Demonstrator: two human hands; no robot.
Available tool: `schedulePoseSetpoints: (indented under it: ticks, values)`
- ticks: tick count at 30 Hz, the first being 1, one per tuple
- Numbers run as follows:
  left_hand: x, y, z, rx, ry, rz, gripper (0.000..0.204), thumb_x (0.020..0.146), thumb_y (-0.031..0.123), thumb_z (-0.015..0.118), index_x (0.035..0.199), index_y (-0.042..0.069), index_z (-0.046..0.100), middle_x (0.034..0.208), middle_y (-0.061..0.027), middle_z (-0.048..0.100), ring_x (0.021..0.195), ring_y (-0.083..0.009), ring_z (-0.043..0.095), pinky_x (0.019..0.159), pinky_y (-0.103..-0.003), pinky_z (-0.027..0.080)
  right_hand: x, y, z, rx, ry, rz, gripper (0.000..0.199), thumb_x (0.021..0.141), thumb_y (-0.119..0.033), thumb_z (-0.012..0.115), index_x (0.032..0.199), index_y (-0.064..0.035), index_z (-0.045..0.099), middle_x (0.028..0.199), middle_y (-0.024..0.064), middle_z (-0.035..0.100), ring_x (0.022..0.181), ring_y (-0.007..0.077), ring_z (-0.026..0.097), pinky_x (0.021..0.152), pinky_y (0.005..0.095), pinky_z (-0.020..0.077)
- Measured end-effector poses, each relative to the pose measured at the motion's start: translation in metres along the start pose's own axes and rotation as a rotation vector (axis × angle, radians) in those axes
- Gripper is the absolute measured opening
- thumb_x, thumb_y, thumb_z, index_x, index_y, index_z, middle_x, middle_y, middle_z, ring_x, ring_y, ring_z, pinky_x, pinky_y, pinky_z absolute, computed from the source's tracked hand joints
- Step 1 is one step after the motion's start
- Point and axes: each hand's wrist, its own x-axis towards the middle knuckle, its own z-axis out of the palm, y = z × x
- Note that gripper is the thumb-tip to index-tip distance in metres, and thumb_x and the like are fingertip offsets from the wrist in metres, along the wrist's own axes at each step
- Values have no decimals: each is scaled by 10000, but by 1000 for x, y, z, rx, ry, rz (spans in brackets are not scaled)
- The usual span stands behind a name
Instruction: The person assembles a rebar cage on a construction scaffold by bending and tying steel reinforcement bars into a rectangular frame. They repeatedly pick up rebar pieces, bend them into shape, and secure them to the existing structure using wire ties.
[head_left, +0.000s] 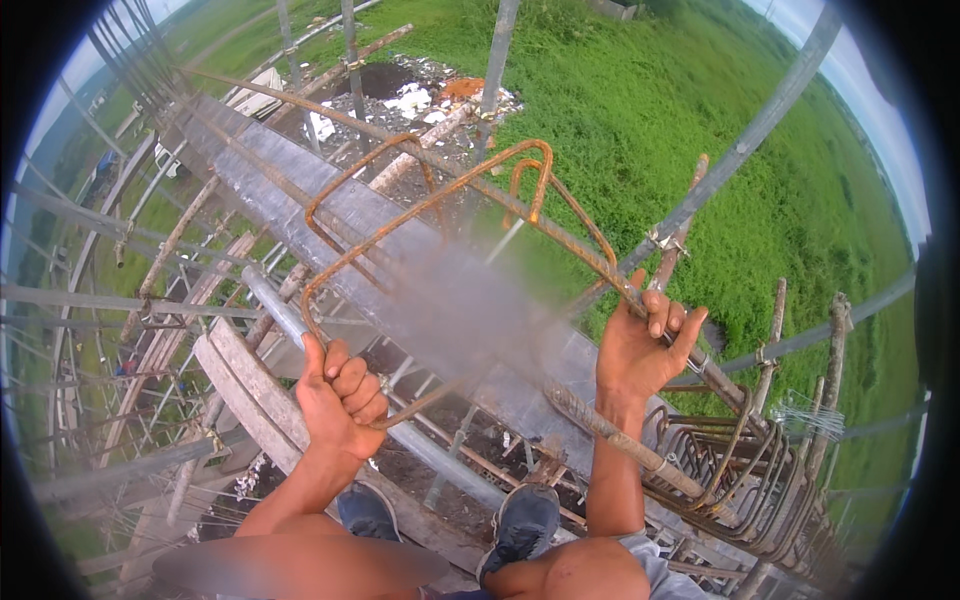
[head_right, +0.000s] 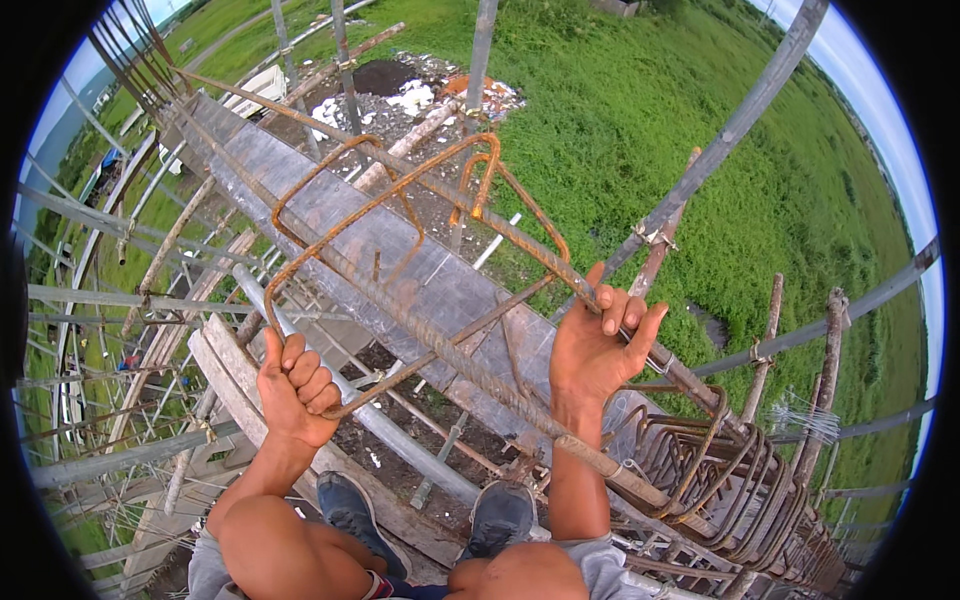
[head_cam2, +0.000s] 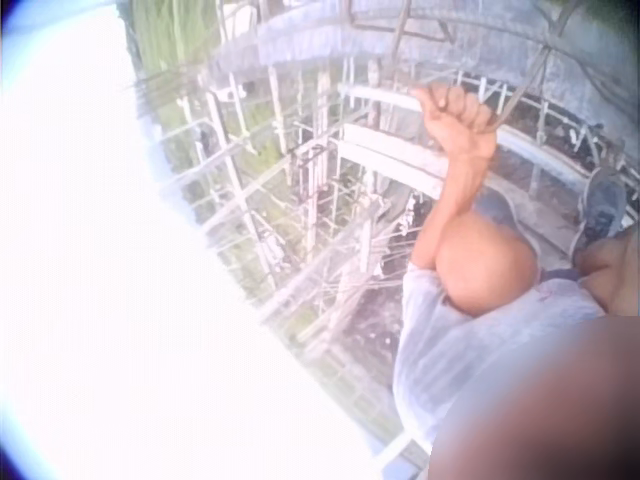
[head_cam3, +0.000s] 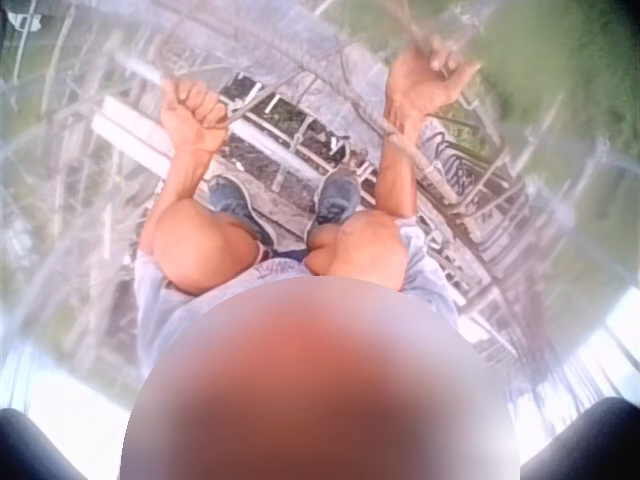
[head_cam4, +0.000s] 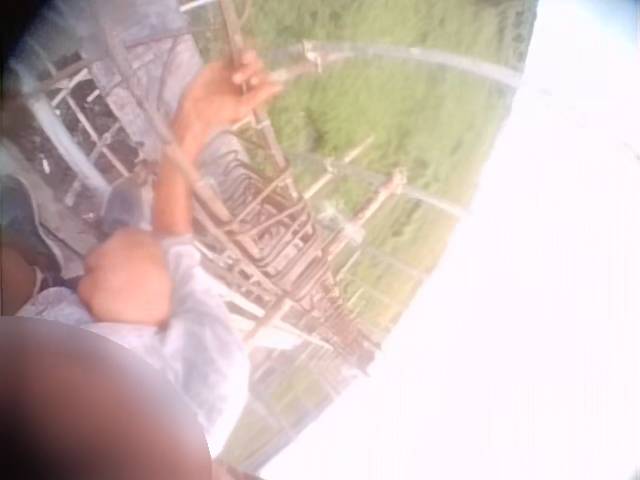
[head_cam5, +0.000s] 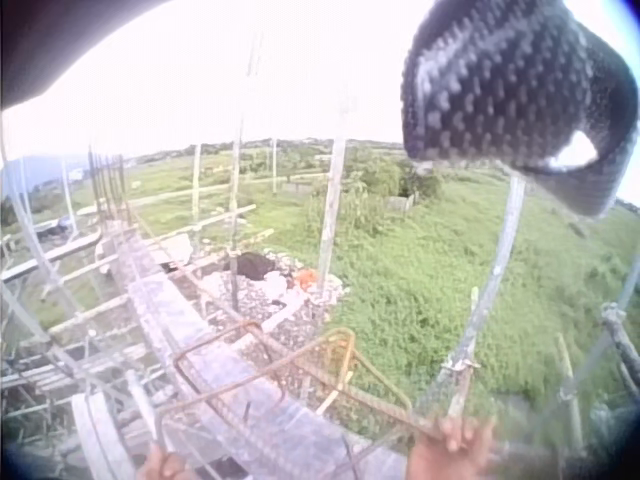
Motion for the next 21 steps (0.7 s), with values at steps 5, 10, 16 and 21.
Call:
schedulePoseSetpoints:
  ticks: [5,10,16,21]
  values:
    - [10,15,17,26,-18,16,521,1036,612,403,712,208,350,551,82,186,428,-70,125,371,-252,120,3,2,-3,68,-63,6,414,1035,-340,570,681,-148,472,530,11,435,642,177,531,1182,447,355]
    - [-11,-16,11,-40,35,-5,541,1029,622,410,695,204,336,549,75,189,436,-82,119,385,-267,112,4,3,-1,90,-15,1,401,1020,-298,582,673,-145,451,519,10,404,591,167,486,1154,443,394]
    - [4,-13,1,-21,96,23,548,1024,615,433,681,195,358,529,85,188,410,-70,124,360,-248,133,5,4,2,106,6,-6,391,1003,-249,581,658,-144,430,508,9,354,543,157,428,1123,436,428]
    - [0,-11,14,-51,30,62,556,1027,628,405,679,197,361,528,90,181,404,-69,126,349,-245,138,5,5,-1,87,5,-19,375,988,-225,582,654,-143,432,503,17,372,541,163,446,1122,438,430]
